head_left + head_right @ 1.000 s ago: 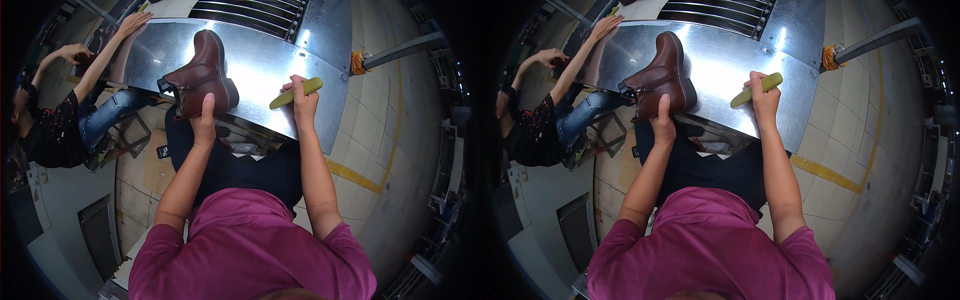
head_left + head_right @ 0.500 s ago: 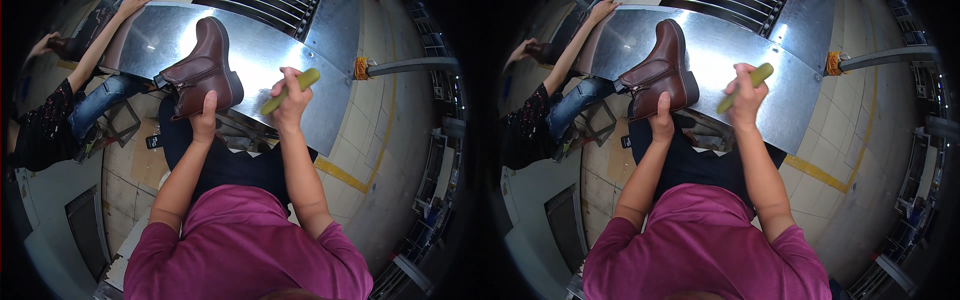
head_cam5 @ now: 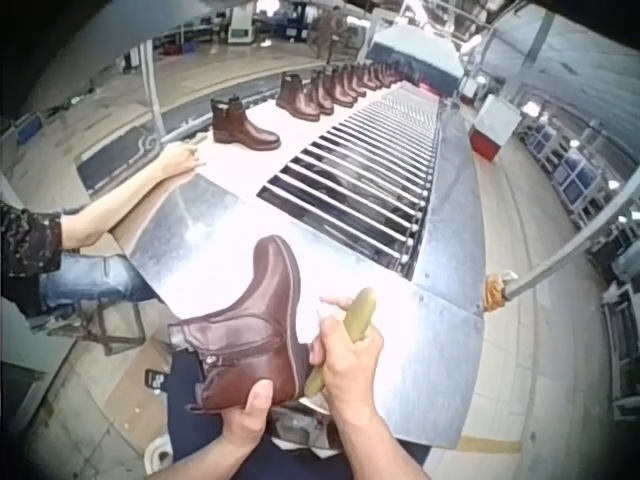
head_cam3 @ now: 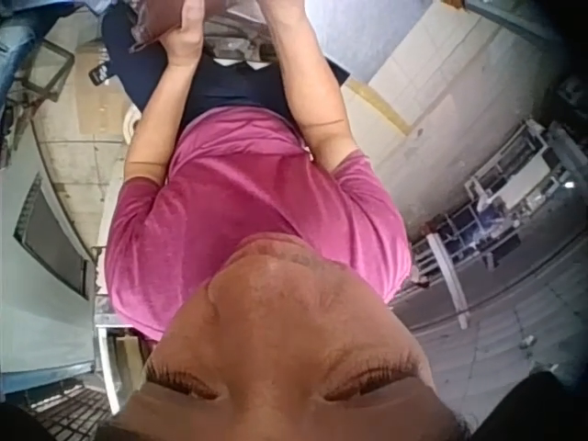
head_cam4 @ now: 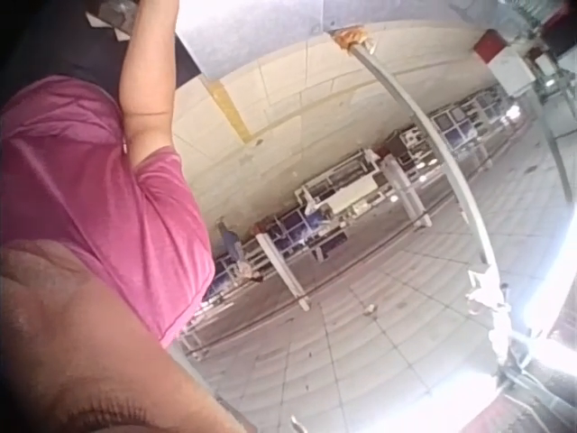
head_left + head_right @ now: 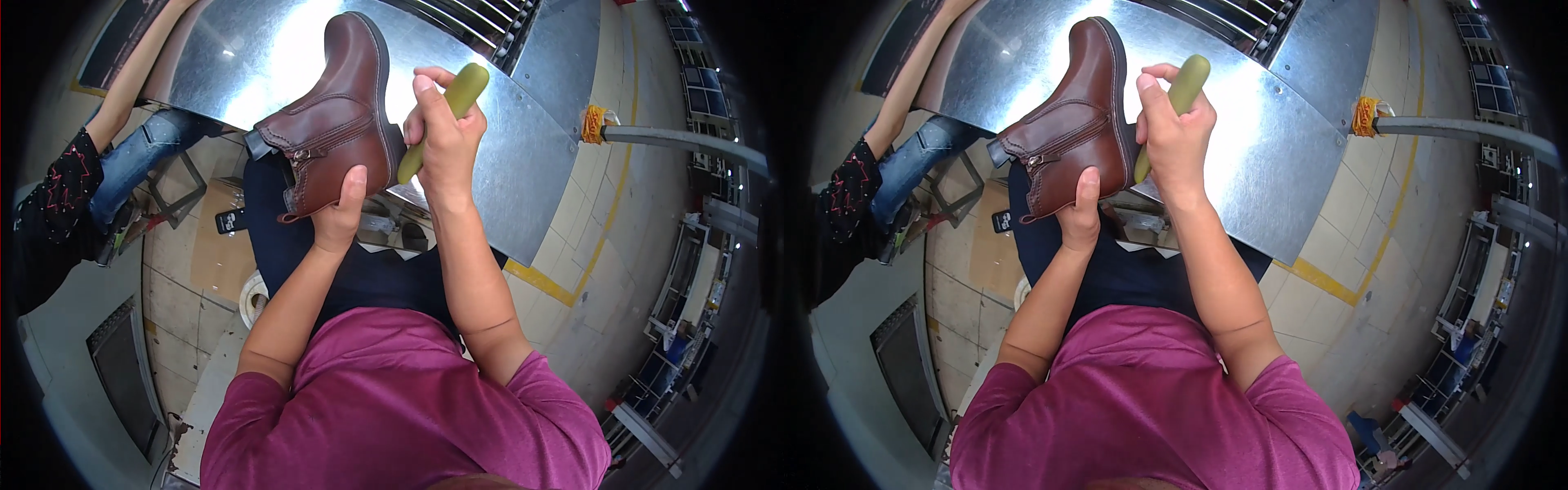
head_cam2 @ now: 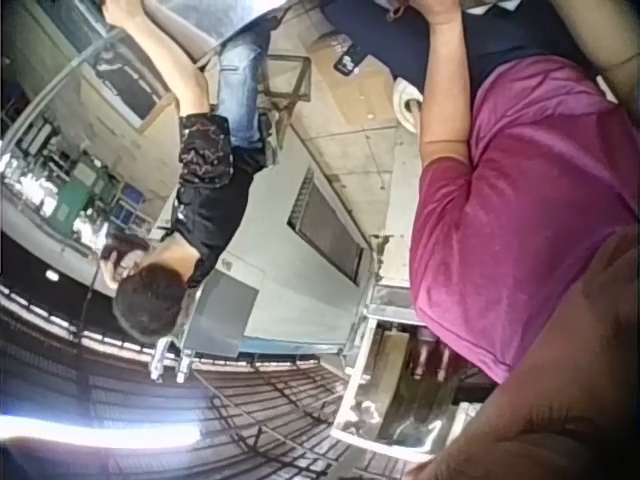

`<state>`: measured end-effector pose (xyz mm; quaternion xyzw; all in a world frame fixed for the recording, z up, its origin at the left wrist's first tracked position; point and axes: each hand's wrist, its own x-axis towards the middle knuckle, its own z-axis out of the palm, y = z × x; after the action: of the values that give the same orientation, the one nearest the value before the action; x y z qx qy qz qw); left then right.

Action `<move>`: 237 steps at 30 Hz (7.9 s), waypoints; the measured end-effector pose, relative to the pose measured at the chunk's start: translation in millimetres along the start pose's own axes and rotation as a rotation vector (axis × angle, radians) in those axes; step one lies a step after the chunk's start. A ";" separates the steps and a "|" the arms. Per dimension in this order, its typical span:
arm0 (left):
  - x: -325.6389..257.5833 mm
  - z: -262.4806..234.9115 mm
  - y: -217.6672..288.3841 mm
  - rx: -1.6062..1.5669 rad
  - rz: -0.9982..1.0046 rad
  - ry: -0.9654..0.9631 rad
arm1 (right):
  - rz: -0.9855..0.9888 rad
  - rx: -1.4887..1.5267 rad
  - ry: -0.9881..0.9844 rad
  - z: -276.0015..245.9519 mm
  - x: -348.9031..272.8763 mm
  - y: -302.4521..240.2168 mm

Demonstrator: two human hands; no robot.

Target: Using a finishing tool to apply edge treatment or adhesive to brown boots on a factory assembly line.

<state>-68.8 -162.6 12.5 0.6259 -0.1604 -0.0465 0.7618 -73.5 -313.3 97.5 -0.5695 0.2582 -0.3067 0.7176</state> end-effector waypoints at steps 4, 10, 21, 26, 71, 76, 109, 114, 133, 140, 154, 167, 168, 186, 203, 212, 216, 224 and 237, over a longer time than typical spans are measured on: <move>-1.7 -4.1 1.5 -0.011 -0.014 -0.073 | 0.103 0.130 0.031 9.0 -1.0 -11.2; 0.8 -5.9 5.3 -0.030 -0.059 -0.158 | -0.109 0.261 -0.100 11.9 1.7 -8.4; 4.6 4.1 19.1 -0.088 -0.066 -0.235 | -0.379 -0.078 -0.077 12.7 -25.3 12.6; 6.5 7.8 18.7 0.053 -0.075 -0.203 | 0.025 0.396 -0.012 -8.0 11.4 6.0; -123.4 -180.4 230.8 0.325 -0.011 1.046 | -0.062 0.032 0.042 -162.2 92.6 51.5; -224.1 -191.5 346.8 0.973 0.464 1.522 | -0.096 -0.097 0.051 -157.8 93.4 35.1; -326.3 -370.0 463.0 1.869 0.076 2.358 | -0.090 -0.047 -0.035 -156.1 83.2 32.7; -390.4 -315.8 468.7 2.197 0.164 2.594 | -0.106 -0.060 -0.017 -156.8 79.2 28.3; -353.2 -343.9 469.5 1.669 -0.267 2.243 | -0.086 -0.031 -0.059 -164.0 82.8 32.6; -325.6 -402.9 502.2 1.115 -0.604 2.531 | -0.098 -0.049 -0.069 -166.2 84.2 30.4; -345.7 -449.1 496.9 1.491 -0.448 2.815 | -0.127 -0.016 -0.054 -165.4 85.9 39.0; -419.3 -562.9 522.6 1.440 -0.810 2.916 | -0.077 -0.049 -0.045 -199.4 104.1 48.8; -397.3 -547.3 499.7 1.343 -0.945 2.784 | -0.099 -0.094 -0.045 -201.8 103.9 40.6; -415.6 -324.5 504.5 1.651 -0.699 2.919 | -0.114 -0.069 -0.049 -186.5 85.6 37.0; -581.6 -413.6 534.7 1.170 -0.873 2.763 | -0.132 -0.022 -0.136 -187.7 74.8 33.0; -339.5 -369.0 459.7 2.020 0.836 1.695 | 0.029 0.213 -0.073 -166.1 63.6 46.7; -127.1 -323.2 329.2 1.665 0.663 1.220 | 0.014 0.075 -0.047 -157.7 64.8 25.4; 177.2 -148.3 131.5 0.814 0.241 -0.005 | 0.058 0.050 0.015 -167.9 57.8 -0.8; 512.8 -31.4 -133.5 0.758 0.313 0.237 | 0.133 -0.018 0.062 -175.7 65.3 17.3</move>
<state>442.3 -300.7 -26.5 0.8307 -0.1703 0.2042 0.4891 -153.2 -474.2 41.0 -0.5476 0.3203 -0.2737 0.7230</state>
